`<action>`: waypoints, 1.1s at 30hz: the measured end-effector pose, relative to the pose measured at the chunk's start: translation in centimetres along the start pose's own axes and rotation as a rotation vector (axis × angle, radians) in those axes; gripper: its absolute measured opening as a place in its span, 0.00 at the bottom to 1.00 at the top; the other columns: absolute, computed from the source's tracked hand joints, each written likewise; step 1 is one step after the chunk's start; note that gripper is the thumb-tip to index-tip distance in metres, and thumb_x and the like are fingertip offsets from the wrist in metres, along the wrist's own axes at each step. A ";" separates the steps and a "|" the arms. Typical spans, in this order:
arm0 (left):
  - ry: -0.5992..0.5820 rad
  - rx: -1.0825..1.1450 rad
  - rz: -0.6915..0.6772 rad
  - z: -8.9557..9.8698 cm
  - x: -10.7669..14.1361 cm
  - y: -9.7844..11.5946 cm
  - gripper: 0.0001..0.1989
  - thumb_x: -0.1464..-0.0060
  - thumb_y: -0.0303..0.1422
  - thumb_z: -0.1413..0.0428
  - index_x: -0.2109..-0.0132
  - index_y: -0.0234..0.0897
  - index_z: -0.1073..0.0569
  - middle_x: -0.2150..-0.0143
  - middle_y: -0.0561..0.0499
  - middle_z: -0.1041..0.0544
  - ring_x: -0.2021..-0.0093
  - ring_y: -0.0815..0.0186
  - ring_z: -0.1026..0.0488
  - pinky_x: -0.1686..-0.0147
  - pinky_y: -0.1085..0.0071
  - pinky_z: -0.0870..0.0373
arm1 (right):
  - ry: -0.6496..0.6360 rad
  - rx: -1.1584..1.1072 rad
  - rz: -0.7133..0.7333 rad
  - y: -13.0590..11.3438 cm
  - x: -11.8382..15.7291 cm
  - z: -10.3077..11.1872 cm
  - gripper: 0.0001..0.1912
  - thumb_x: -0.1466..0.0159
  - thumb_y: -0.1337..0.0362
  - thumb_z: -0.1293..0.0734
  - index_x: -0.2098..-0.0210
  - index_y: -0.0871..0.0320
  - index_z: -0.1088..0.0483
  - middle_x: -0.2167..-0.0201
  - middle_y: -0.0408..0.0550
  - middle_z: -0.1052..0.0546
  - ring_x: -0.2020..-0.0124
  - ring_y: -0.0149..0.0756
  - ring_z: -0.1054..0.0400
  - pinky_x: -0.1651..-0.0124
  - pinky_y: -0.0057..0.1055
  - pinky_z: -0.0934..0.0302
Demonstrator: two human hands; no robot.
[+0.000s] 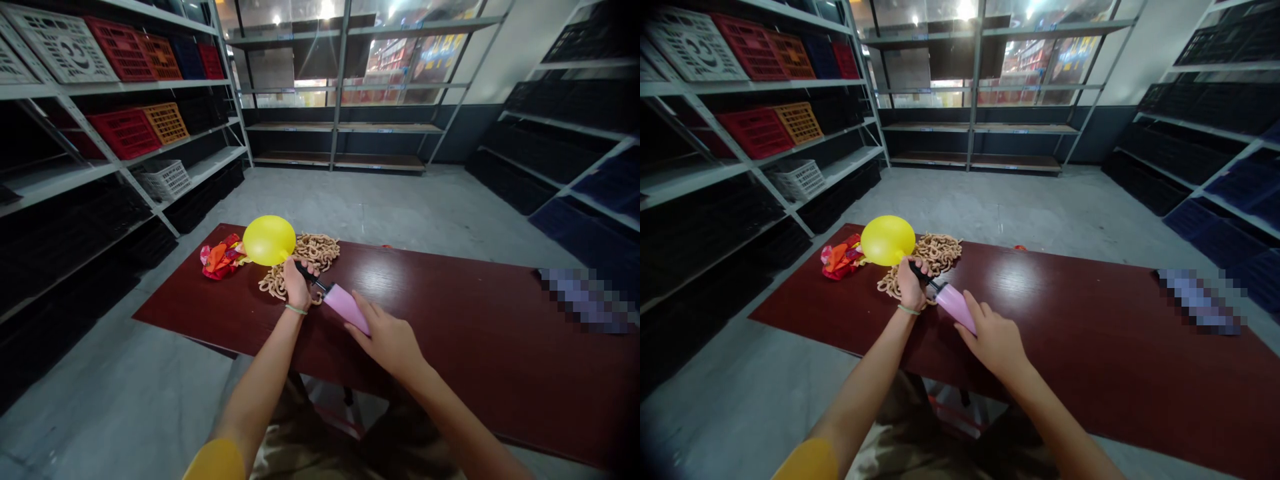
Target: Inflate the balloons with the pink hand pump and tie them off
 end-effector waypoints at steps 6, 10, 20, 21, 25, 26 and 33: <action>-0.017 -0.016 0.038 -0.1 0.2 -0.7 0.07 0.38 0.35 0.51 0.65 0.39 0.38 0.77 0.58 0.38 0.82 0.73 0.39 0.83 0.76 0.41 | -0.026 -0.057 -0.007 -1.0 -0.4 -0.9 0.33 0.31 0.48 0.44 0.32 0.56 0.50 0.50 0.55 0.25 0.62 0.42 0.25 0.68 0.32 0.35; 0.048 -0.030 0.016 0.5 -0.5 0.0 0.08 0.38 0.36 0.51 0.66 0.40 0.38 0.78 0.58 0.38 0.83 0.73 0.39 0.84 0.76 0.42 | 0.012 -0.056 0.026 1.6 3.1 -1.1 0.32 0.31 0.48 0.44 0.32 0.54 0.51 0.53 0.54 0.24 0.61 0.41 0.25 0.68 0.30 0.36; 0.056 -0.003 -0.013 0.6 -0.9 0.9 0.10 0.41 0.37 0.48 0.67 0.39 0.39 0.78 0.59 0.40 0.83 0.74 0.40 0.83 0.77 0.42 | 0.010 -0.007 -0.046 0.7 2.5 -0.1 0.30 0.31 0.50 0.42 0.33 0.52 0.48 0.56 0.50 0.23 0.64 0.40 0.25 0.72 0.29 0.38; 0.037 -0.002 -0.003 0.5 -0.7 0.7 0.09 0.41 0.37 0.48 0.67 0.39 0.39 0.77 0.58 0.40 0.83 0.74 0.40 0.83 0.77 0.42 | -0.005 -0.013 -0.055 0.0 1.7 -0.1 0.30 0.31 0.50 0.42 0.33 0.52 0.47 0.56 0.50 0.23 0.64 0.40 0.25 0.72 0.29 0.38; -0.040 0.021 0.038 0.1 -0.1 -0.3 0.08 0.41 0.36 0.48 0.66 0.39 0.38 0.77 0.58 0.39 0.82 0.73 0.39 0.83 0.76 0.41 | -0.030 -0.050 -0.074 -2.0 -0.8 -0.4 0.32 0.32 0.49 0.43 0.33 0.54 0.48 0.52 0.54 0.24 0.63 0.41 0.25 0.68 0.31 0.36; -0.044 0.020 0.051 0.0 0.0 -0.5 0.08 0.40 0.36 0.48 0.66 0.39 0.38 0.77 0.58 0.39 0.82 0.73 0.39 0.83 0.76 0.41 | -0.033 -0.064 -0.069 -2.2 -1.1 -0.5 0.32 0.32 0.48 0.43 0.33 0.54 0.49 0.52 0.54 0.24 0.63 0.41 0.25 0.67 0.31 0.35; 0.033 -0.011 0.046 0.6 -0.4 -0.4 0.10 0.40 0.39 0.48 0.65 0.39 0.38 0.77 0.58 0.38 0.83 0.73 0.38 0.83 0.76 0.40 | -0.019 -0.091 0.027 1.3 2.3 -1.0 0.32 0.31 0.48 0.44 0.32 0.55 0.50 0.52 0.55 0.24 0.60 0.43 0.25 0.66 0.34 0.33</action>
Point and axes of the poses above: each hand's wrist, its own x-axis away from the middle knuckle, its own z-axis out of the back of the hand, y = z × x, the point moved 7 cm from there along -x, towards the middle knuckle
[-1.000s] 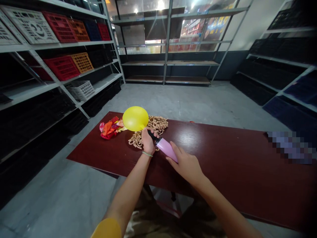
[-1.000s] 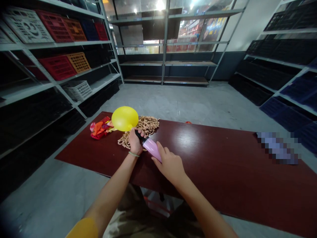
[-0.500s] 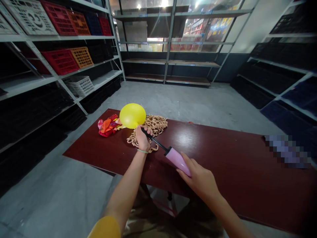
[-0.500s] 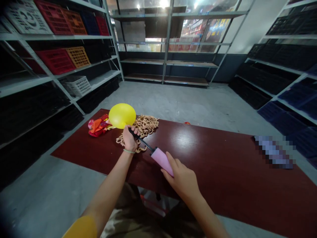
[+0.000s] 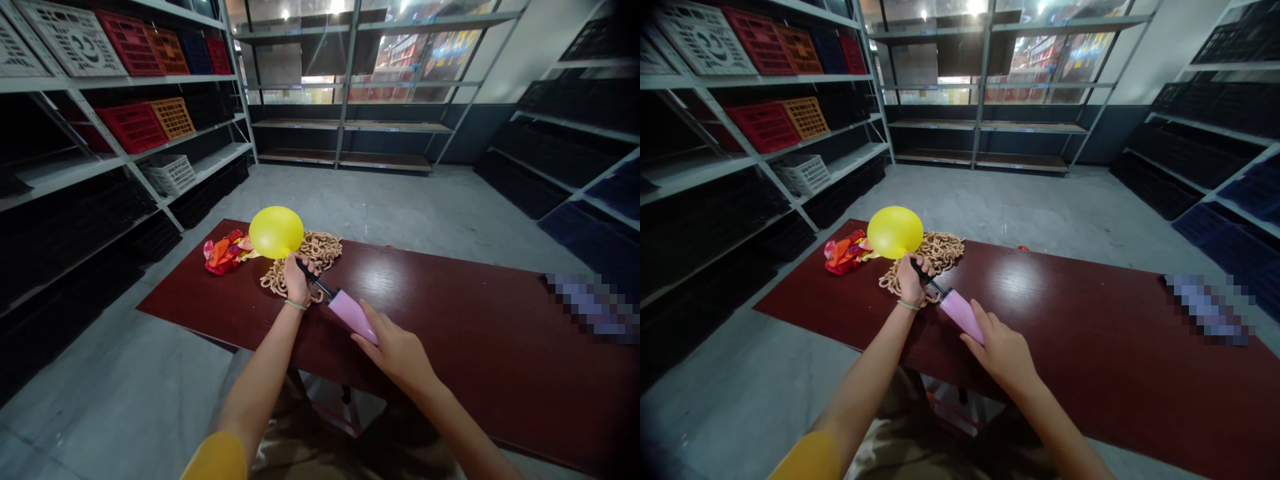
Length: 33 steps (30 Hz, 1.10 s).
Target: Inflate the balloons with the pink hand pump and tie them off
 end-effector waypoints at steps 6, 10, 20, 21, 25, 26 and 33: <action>0.039 -0.015 -0.078 0.5 -0.9 0.7 0.09 0.40 0.38 0.48 0.66 0.40 0.38 0.78 0.58 0.37 0.83 0.73 0.38 0.83 0.76 0.40 | 0.060 0.070 0.045 2.9 2.5 0.9 0.31 0.30 0.49 0.44 0.32 0.54 0.50 0.55 0.53 0.24 0.61 0.41 0.25 0.67 0.31 0.35; 0.044 -0.001 -0.072 0.6 -0.7 0.3 0.08 0.41 0.37 0.49 0.66 0.40 0.39 0.78 0.59 0.38 0.83 0.73 0.39 0.83 0.76 0.41 | 0.025 0.089 0.018 1.0 0.2 0.9 0.30 0.30 0.50 0.45 0.33 0.56 0.47 0.56 0.54 0.23 0.63 0.41 0.26 0.69 0.30 0.37; -0.014 0.007 0.016 0.4 0.0 -1.0 0.09 0.40 0.38 0.49 0.65 0.40 0.39 0.78 0.59 0.39 0.82 0.74 0.39 0.82 0.78 0.42 | -0.022 0.044 0.000 -2.4 -2.7 0.7 0.32 0.30 0.49 0.45 0.32 0.56 0.49 0.52 0.56 0.25 0.61 0.42 0.26 0.69 0.30 0.36; -0.017 0.014 0.021 0.4 0.0 -1.0 0.09 0.40 0.38 0.48 0.65 0.40 0.39 0.78 0.59 0.39 0.83 0.74 0.39 0.82 0.78 0.42 | -0.011 0.034 0.011 -1.9 -1.9 0.8 0.31 0.30 0.49 0.45 0.32 0.56 0.50 0.53 0.56 0.25 0.61 0.42 0.26 0.69 0.30 0.36; -0.026 0.039 0.031 0.4 -0.2 -1.0 0.09 0.40 0.39 0.48 0.64 0.40 0.38 0.78 0.58 0.38 0.83 0.73 0.39 0.83 0.77 0.42 | 0.042 0.028 0.039 0.6 1.8 0.9 0.31 0.30 0.50 0.44 0.32 0.54 0.52 0.56 0.53 0.24 0.62 0.42 0.25 0.69 0.31 0.35; -0.026 0.040 0.030 0.4 -0.2 -1.0 0.08 0.40 0.38 0.49 0.64 0.40 0.38 0.78 0.58 0.38 0.83 0.73 0.39 0.83 0.77 0.42 | 0.052 0.028 0.047 1.0 2.6 1.0 0.31 0.30 0.51 0.44 0.31 0.54 0.53 0.56 0.53 0.24 0.62 0.41 0.25 0.69 0.31 0.35; -0.011 -0.005 -0.020 -0.3 0.5 -0.4 0.09 0.39 0.39 0.50 0.65 0.40 0.39 0.78 0.58 0.38 0.83 0.73 0.39 0.83 0.77 0.41 | 0.047 0.080 -0.009 0.1 1.3 1.1 0.30 0.30 0.52 0.44 0.33 0.55 0.49 0.57 0.53 0.23 0.65 0.41 0.25 0.72 0.31 0.36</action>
Point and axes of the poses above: each hand's wrist, its own x-axis away from the middle knuckle, its own z-axis out of the back of the hand, y = z × x, the point moved 7 cm from there along -x, towards the middle knuckle
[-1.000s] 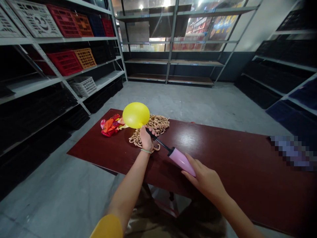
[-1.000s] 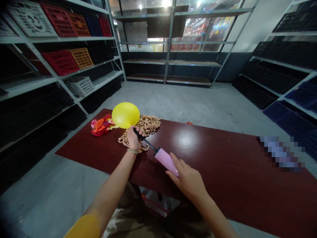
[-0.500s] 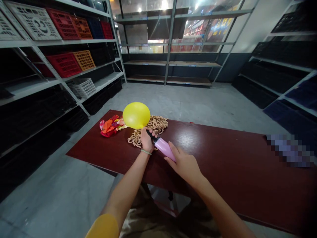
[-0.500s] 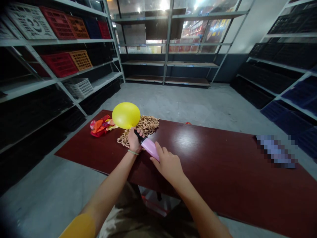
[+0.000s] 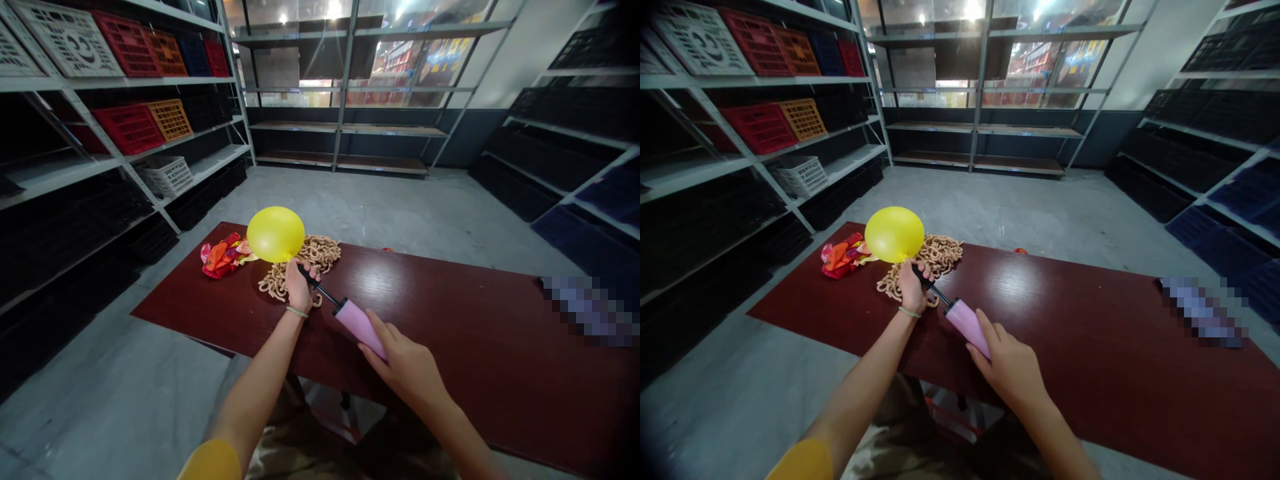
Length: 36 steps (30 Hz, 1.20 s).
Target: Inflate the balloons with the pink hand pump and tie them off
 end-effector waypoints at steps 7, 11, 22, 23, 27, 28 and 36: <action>-0.021 -0.014 0.000 -0.3 0.6 0.1 0.10 0.39 0.39 0.48 0.65 0.39 0.39 0.77 0.58 0.38 0.83 0.73 0.39 0.82 0.77 0.40 | -0.033 -0.037 -0.022 -3.1 -4.7 -0.9 0.30 0.30 0.51 0.45 0.33 0.56 0.48 0.52 0.55 0.24 0.63 0.41 0.25 0.69 0.31 0.35; -0.024 -0.017 -0.002 0.2 0.1 0.1 0.10 0.40 0.40 0.48 0.64 0.40 0.38 0.77 0.58 0.38 0.82 0.73 0.39 0.83 0.77 0.40 | -0.024 -0.069 0.008 -2.1 -2.8 -1.2 0.30 0.30 0.51 0.45 0.32 0.57 0.50 0.53 0.55 0.24 0.61 0.42 0.26 0.67 0.32 0.34; 0.062 0.044 -0.021 1.0 -0.9 1.1 0.10 0.40 0.39 0.49 0.66 0.40 0.38 0.78 0.59 0.39 0.83 0.74 0.41 0.84 0.76 0.43 | -0.036 -0.021 -0.005 -0.7 -0.7 -0.2 0.29 0.31 0.52 0.43 0.33 0.55 0.48 0.56 0.52 0.23 0.63 0.42 0.25 0.70 0.31 0.35; 0.068 0.048 -0.016 1.0 -0.9 1.0 0.10 0.40 0.39 0.49 0.67 0.40 0.39 0.78 0.59 0.39 0.83 0.74 0.41 0.84 0.76 0.43 | -0.047 -0.024 -0.016 -1.2 -1.5 -0.2 0.29 0.31 0.52 0.43 0.33 0.55 0.48 0.56 0.52 0.23 0.63 0.42 0.25 0.70 0.31 0.36; 0.051 0.061 0.039 0.7 -0.4 0.6 0.09 0.39 0.38 0.50 0.66 0.39 0.39 0.78 0.58 0.40 0.83 0.74 0.41 0.84 0.76 0.43 | -0.071 -0.039 -0.054 -3.4 -4.3 -0.2 0.30 0.31 0.51 0.43 0.34 0.55 0.47 0.52 0.55 0.24 0.62 0.42 0.25 0.68 0.31 0.35; 0.038 0.063 0.045 0.6 -0.3 0.5 0.09 0.40 0.38 0.49 0.66 0.39 0.39 0.78 0.58 0.40 0.83 0.74 0.41 0.84 0.76 0.43 | -0.074 -0.046 -0.054 -3.7 -4.7 -0.2 0.30 0.31 0.50 0.43 0.34 0.55 0.47 0.52 0.56 0.24 0.61 0.42 0.25 0.67 0.32 0.35; 0.017 0.022 0.002 0.9 -0.7 0.5 0.11 0.41 0.41 0.48 0.65 0.40 0.39 0.78 0.59 0.39 0.83 0.74 0.40 0.82 0.77 0.43 | -0.050 -0.114 0.003 -1.2 -1.9 -0.9 0.32 0.31 0.50 0.43 0.32 0.53 0.51 0.51 0.54 0.25 0.59 0.43 0.25 0.65 0.33 0.34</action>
Point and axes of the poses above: each hand's wrist, its own x-axis away from the middle knuckle, its own z-axis out of the back of the hand, y = z × x, the point moved 7 cm from there along -x, towards the middle knuckle
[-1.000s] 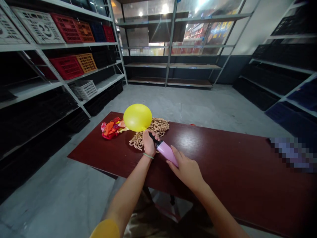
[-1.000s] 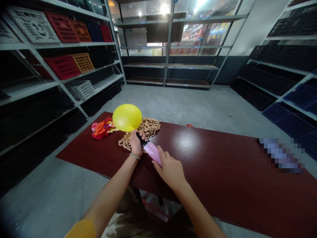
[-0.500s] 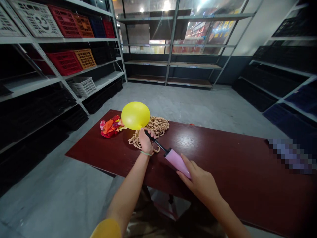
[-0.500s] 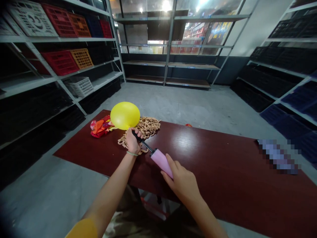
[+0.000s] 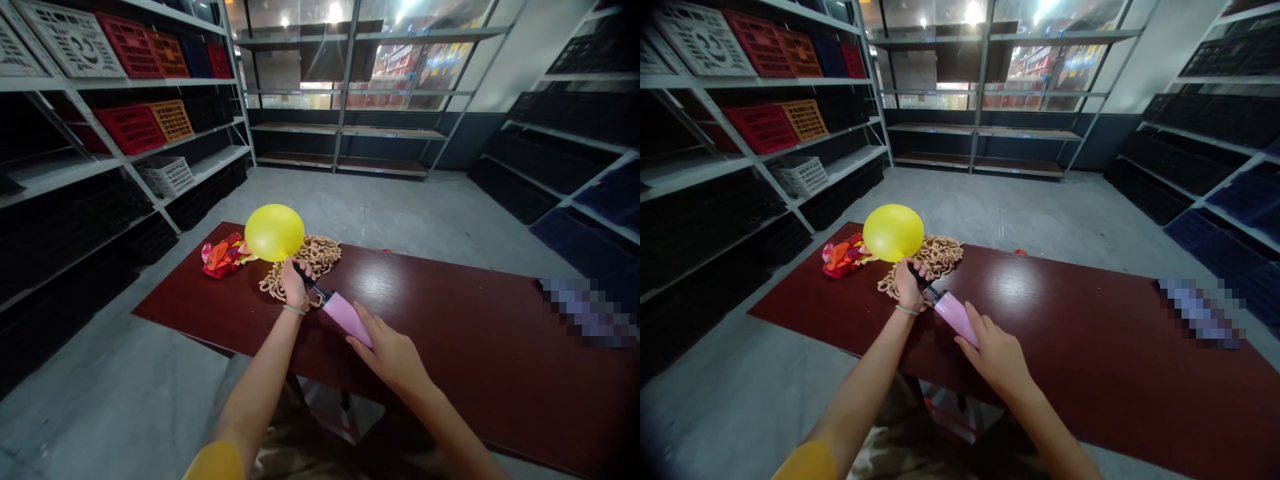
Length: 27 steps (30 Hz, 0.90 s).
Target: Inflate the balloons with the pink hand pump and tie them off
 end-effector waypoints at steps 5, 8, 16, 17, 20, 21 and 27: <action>0.024 0.008 -0.007 0.0 -0.2 0.3 0.11 0.40 0.40 0.48 0.65 0.40 0.39 0.78 0.59 0.39 0.83 0.74 0.40 0.83 0.76 0.43 | 0.007 0.018 0.015 1.3 1.7 0.7 0.32 0.31 0.49 0.43 0.32 0.53 0.51 0.54 0.52 0.23 0.61 0.43 0.25 0.67 0.33 0.34; 0.053 0.020 0.008 0.0 0.1 0.1 0.11 0.40 0.41 0.49 0.66 0.40 0.40 0.78 0.59 0.40 0.83 0.74 0.41 0.83 0.76 0.44 | 0.023 0.037 0.000 0.7 0.7 0.9 0.31 0.32 0.50 0.42 0.33 0.53 0.47 0.55 0.52 0.23 0.62 0.43 0.25 0.69 0.32 0.35; -0.026 -0.038 0.002 -0.8 1.1 -0.7 0.10 0.40 0.40 0.49 0.65 0.40 0.40 0.77 0.59 0.40 0.82 0.74 0.40 0.82 0.76 0.41 | 0.004 0.031 -0.052 -1.3 -3.1 -0.6 0.30 0.32 0.51 0.41 0.34 0.55 0.45 0.50 0.55 0.24 0.61 0.44 0.24 0.66 0.34 0.33; -0.024 -0.035 0.010 -0.9 1.2 -0.9 0.10 0.40 0.40 0.49 0.65 0.40 0.40 0.77 0.59 0.39 0.82 0.73 0.40 0.82 0.76 0.41 | 0.006 0.027 -0.042 -1.2 -3.0 -0.6 0.30 0.32 0.51 0.41 0.34 0.55 0.46 0.49 0.55 0.24 0.60 0.44 0.25 0.65 0.34 0.33; -0.022 -0.021 0.034 -0.8 1.2 -1.1 0.10 0.41 0.41 0.49 0.65 0.40 0.39 0.78 0.59 0.39 0.82 0.72 0.40 0.82 0.75 0.41 | 0.019 0.026 -0.023 -0.4 -2.0 -0.5 0.31 0.32 0.50 0.42 0.33 0.55 0.47 0.49 0.55 0.25 0.59 0.43 0.25 0.65 0.33 0.33; -0.013 -0.021 0.030 -0.7 1.1 -1.0 0.11 0.41 0.42 0.49 0.65 0.40 0.39 0.78 0.59 0.39 0.82 0.72 0.39 0.82 0.75 0.40 | 0.023 0.028 -0.018 0.0 -1.4 -0.4 0.31 0.32 0.49 0.42 0.33 0.55 0.47 0.50 0.54 0.25 0.59 0.43 0.25 0.65 0.33 0.33; 0.094 -0.049 -0.076 0.9 -0.3 0.5 0.13 0.44 0.40 0.46 0.69 0.38 0.39 0.78 0.58 0.36 0.79 0.72 0.34 0.76 0.74 0.33 | 0.077 0.060 0.011 3.6 2.9 0.6 0.30 0.31 0.49 0.43 0.33 0.52 0.48 0.53 0.51 0.24 0.60 0.42 0.25 0.66 0.32 0.35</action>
Point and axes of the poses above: each hand's wrist, its own x-axis away from the middle knuckle, its own z-axis out of the back of the hand, y = z × x, the point moved 7 cm from there along -x, towards the middle knuckle
